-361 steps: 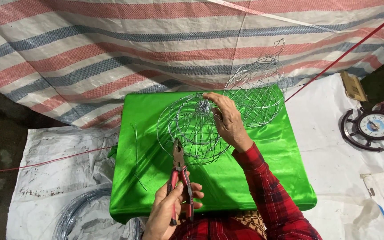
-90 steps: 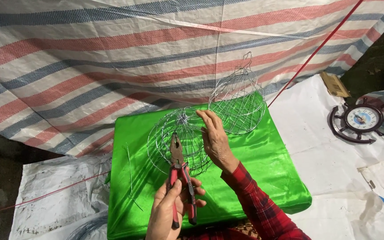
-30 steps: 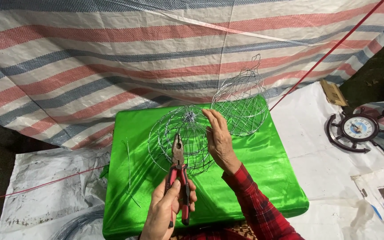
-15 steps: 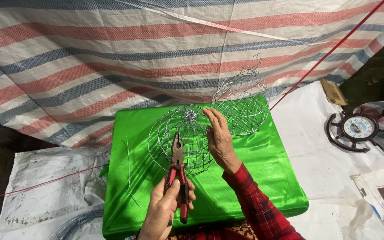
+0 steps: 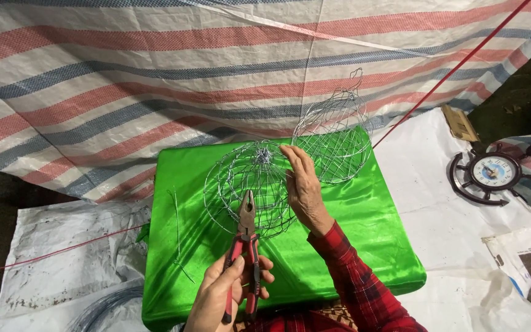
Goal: Joining two wire mesh spheres together by twisting and cutting wire with pliers.
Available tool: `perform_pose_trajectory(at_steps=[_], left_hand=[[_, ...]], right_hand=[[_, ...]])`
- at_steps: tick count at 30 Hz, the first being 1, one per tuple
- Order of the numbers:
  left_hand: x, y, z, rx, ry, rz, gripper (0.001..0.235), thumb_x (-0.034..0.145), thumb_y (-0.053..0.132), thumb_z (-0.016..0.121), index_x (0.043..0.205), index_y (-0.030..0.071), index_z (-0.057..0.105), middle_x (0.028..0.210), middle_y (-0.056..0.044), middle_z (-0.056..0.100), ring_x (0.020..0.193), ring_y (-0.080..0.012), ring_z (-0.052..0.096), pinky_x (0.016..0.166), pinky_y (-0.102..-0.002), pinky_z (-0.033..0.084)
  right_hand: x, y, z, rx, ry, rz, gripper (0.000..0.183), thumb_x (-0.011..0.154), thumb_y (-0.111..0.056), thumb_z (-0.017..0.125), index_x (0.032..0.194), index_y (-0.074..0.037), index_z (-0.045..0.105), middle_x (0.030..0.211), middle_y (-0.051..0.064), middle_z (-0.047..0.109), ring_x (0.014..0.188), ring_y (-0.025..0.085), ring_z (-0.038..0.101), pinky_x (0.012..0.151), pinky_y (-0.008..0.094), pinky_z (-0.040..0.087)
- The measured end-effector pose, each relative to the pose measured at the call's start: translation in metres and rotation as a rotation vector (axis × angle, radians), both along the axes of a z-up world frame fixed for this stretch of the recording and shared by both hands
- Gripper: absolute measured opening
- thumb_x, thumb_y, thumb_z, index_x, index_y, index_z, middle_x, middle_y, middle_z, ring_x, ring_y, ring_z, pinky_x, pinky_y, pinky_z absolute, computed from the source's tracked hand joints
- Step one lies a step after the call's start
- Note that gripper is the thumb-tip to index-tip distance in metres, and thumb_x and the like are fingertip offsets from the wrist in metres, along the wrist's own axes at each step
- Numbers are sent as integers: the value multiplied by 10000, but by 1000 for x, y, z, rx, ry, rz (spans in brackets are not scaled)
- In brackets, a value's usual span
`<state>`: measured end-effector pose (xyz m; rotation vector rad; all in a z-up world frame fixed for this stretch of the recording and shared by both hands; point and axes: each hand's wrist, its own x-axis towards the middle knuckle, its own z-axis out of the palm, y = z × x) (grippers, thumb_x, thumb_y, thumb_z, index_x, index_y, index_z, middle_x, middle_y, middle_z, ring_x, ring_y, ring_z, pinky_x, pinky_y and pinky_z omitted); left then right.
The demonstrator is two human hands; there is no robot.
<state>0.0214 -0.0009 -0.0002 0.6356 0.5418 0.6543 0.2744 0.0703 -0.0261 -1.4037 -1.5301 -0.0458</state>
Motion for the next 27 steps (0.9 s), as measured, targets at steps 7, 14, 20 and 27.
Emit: perform_pose_trajectory(at_steps=[7,14,20,27], left_hand=[[-6,8,6,-53,-55,-49,453,994,121,411,1410,-49,472,1132,-328,677,944,-363,710,682,-447,619],[-5,14,13,-12,6,-46,437,1001,158,425,1375,-53,502,1131,-321,687,966,-371,713,707,-480,621],[3,7,10,34,79,40,385,1005,133,462,1322,-65,555,980,-251,679,776,-275,668,567,-375,550],[7,3,13,57,172,83,419,992,127,479,1384,-9,546,945,-213,668,737,-246,643,553,-365,529]], right_hand=[[-1,-1,1,15,-7,4,609,920,101,472,1490,-110,434,1451,155,493,1217,279,579,1041,364,550],[-2,0,0,17,1,1,645,901,128,470,1496,-118,433,1458,161,493,1224,283,573,1038,355,553],[-2,-1,2,17,1,-1,631,907,118,479,1490,-121,442,1466,153,491,1244,282,569,1068,369,534],[-6,-3,10,39,11,11,626,893,124,479,1480,-90,448,1446,161,495,1262,294,560,1093,382,514]])
